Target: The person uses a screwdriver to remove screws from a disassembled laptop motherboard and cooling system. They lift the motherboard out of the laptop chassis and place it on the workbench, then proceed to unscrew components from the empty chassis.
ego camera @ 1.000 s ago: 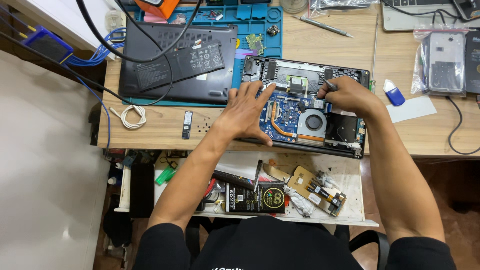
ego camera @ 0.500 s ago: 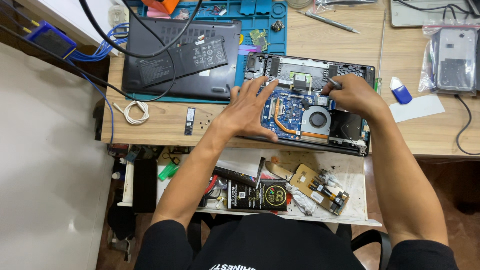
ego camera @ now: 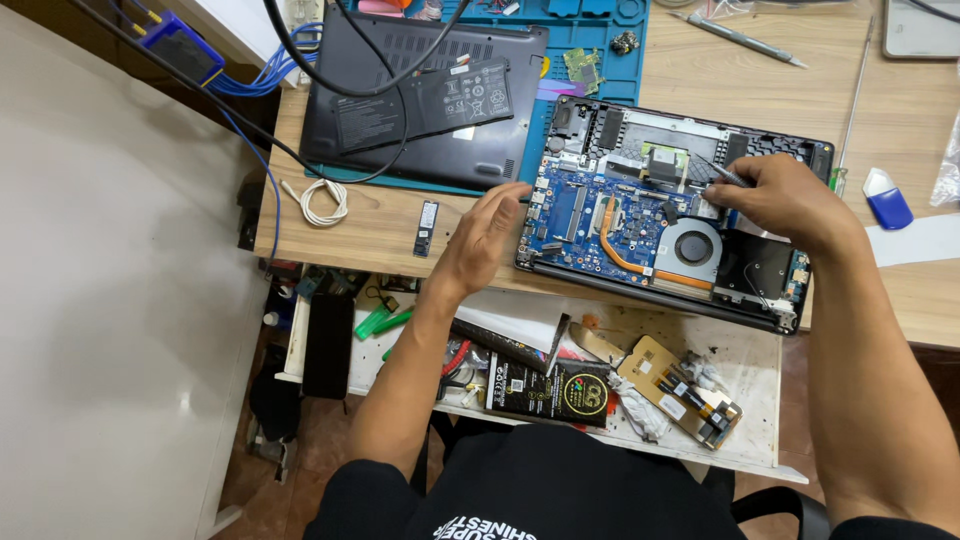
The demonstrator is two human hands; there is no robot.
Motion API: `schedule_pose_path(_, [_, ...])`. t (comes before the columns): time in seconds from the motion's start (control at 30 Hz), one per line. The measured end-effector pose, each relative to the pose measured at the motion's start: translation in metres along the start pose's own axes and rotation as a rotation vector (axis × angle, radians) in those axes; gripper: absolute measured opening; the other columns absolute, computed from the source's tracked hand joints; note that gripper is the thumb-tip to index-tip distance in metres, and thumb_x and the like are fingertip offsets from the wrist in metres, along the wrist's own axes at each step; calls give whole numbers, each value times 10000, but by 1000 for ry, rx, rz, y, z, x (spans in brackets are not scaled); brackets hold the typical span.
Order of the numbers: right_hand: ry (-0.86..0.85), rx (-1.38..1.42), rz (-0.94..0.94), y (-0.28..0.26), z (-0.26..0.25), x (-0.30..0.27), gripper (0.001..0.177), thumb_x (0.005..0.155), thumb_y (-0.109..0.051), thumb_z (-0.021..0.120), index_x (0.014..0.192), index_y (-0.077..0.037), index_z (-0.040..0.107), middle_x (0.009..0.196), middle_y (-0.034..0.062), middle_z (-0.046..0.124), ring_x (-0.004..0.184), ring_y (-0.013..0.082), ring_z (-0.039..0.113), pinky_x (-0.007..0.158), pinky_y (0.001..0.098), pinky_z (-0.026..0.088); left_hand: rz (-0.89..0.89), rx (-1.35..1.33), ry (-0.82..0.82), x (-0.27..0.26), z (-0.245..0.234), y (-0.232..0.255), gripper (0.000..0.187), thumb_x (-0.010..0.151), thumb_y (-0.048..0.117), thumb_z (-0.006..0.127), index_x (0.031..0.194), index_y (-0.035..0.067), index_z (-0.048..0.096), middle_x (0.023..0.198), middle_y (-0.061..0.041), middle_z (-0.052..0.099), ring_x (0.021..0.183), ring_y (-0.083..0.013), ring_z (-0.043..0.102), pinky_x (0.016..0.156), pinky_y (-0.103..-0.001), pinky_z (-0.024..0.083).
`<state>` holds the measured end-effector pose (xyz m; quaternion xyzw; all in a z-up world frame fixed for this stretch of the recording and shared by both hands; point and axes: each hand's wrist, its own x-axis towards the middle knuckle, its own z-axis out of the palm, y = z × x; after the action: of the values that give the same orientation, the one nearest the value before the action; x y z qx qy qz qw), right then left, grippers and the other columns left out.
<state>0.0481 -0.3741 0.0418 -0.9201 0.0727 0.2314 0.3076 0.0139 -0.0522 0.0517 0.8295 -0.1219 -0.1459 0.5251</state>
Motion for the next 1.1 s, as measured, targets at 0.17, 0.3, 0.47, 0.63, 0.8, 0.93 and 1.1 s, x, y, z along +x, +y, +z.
schedule_pose_path(0.17, [20,45,-44,-1,0,-5,379,858,-247,600,599,-61,395,581,51,312,590,180,289,548,331,202,-60,26,-21,-4,2,-6,897,762,694,100,1193,42,541,1369,-163,405,1257,-299,403,1005,-453,329])
schedule_pose_path(0.3, [15,109,-37,2,-2,-6,343,874,-236,588,622,-51,446,622,38,330,626,164,302,569,318,213,-40,18,-18,-5,4,-10,841,802,649,120,1163,31,560,1335,-169,446,1237,-296,432,1006,-420,340])
schedule_pose_path(0.47, [6,79,-48,8,-1,-2,340,879,-238,588,628,-47,459,617,47,344,622,170,312,570,320,225,-46,53,-40,-3,8,-6,790,825,601,175,1142,-8,567,1356,-164,388,1248,-290,388,1006,-440,323])
schedule_pose_path(0.63, [17,100,-93,12,2,-1,392,877,-238,584,591,-72,373,600,23,279,602,149,267,543,318,199,-19,134,-108,-8,13,-3,663,858,521,221,1056,52,646,1417,-156,271,1277,-313,306,998,-510,292])
schedule_pose_path(0.8, [31,108,-62,11,3,-1,341,882,-235,589,616,-58,471,597,27,324,604,148,299,553,310,219,-17,55,-112,-14,14,-5,602,865,505,234,908,122,697,1469,-156,218,1349,-336,189,1029,-576,193])
schedule_pose_path(0.93, [33,95,-43,8,2,-3,342,885,-247,591,623,-57,479,602,32,340,607,153,311,553,311,226,37,41,-86,-24,12,-14,596,887,499,226,764,154,695,1448,-163,282,1329,-341,232,1027,-542,196])
schedule_pose_path(1.1, [42,88,-25,5,2,-4,329,887,-242,595,639,-43,508,607,47,365,625,164,327,568,312,232,35,49,-51,-36,13,-21,605,885,503,236,864,141,720,1449,-138,289,1334,-312,261,1046,-514,204])
